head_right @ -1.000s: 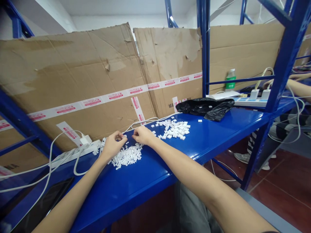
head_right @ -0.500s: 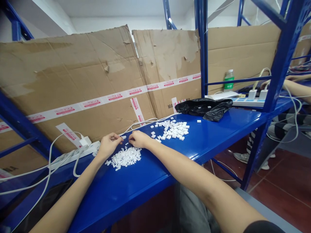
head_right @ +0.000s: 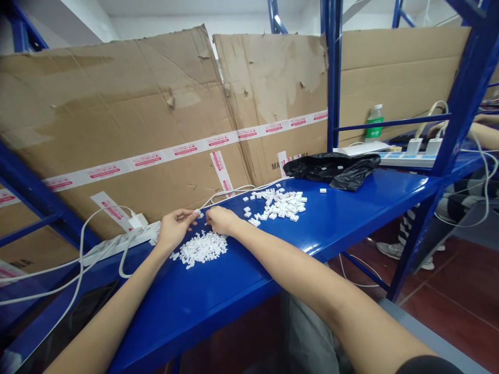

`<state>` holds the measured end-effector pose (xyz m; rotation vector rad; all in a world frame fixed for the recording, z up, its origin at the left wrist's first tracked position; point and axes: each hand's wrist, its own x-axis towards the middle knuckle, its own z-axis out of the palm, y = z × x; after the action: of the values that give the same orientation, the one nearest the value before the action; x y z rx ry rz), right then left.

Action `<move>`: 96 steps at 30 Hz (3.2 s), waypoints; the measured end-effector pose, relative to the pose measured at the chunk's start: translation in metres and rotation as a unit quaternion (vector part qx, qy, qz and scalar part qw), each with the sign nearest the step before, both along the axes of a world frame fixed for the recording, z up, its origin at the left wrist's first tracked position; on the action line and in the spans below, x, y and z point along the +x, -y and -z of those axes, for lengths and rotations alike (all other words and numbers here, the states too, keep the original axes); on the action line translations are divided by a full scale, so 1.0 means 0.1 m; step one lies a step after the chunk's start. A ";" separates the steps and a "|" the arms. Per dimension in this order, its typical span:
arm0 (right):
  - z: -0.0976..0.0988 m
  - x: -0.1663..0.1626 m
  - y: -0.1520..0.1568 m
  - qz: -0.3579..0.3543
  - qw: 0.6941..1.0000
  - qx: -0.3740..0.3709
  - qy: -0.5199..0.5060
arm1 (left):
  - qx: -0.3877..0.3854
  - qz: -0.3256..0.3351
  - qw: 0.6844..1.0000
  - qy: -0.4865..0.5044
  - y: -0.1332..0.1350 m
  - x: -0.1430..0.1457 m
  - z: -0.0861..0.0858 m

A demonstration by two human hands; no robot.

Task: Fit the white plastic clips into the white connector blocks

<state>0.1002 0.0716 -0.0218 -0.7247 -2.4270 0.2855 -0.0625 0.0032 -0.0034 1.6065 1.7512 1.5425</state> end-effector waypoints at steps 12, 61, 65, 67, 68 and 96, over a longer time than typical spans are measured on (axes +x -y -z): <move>-0.08 0.09 0.09 -0.029 0.993 0.063 -0.100 | -0.062 0.073 0.982 0.161 0.06 0.06 -0.05; -0.14 0.11 0.22 0.034 0.976 0.189 0.104 | -0.085 0.051 0.984 0.151 0.07 0.11 -0.07; -0.15 0.10 0.23 0.033 0.976 0.185 0.105 | -0.081 0.052 0.984 0.150 0.07 0.12 -0.08; -0.14 0.10 0.23 0.035 0.977 0.184 0.103 | -0.080 0.052 0.984 0.148 0.07 0.12 -0.08; -0.14 0.10 0.23 0.036 0.977 0.184 0.102 | -0.079 0.052 0.985 0.146 0.07 0.12 -0.08; -0.14 0.13 0.30 0.052 0.994 0.092 -0.037 | -0.063 0.076 0.988 0.118 0.09 0.12 -0.09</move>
<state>0.1131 0.0417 -0.0082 -0.7402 -2.2995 0.0458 -0.0509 -0.0053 0.0052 1.3978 1.5316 1.4535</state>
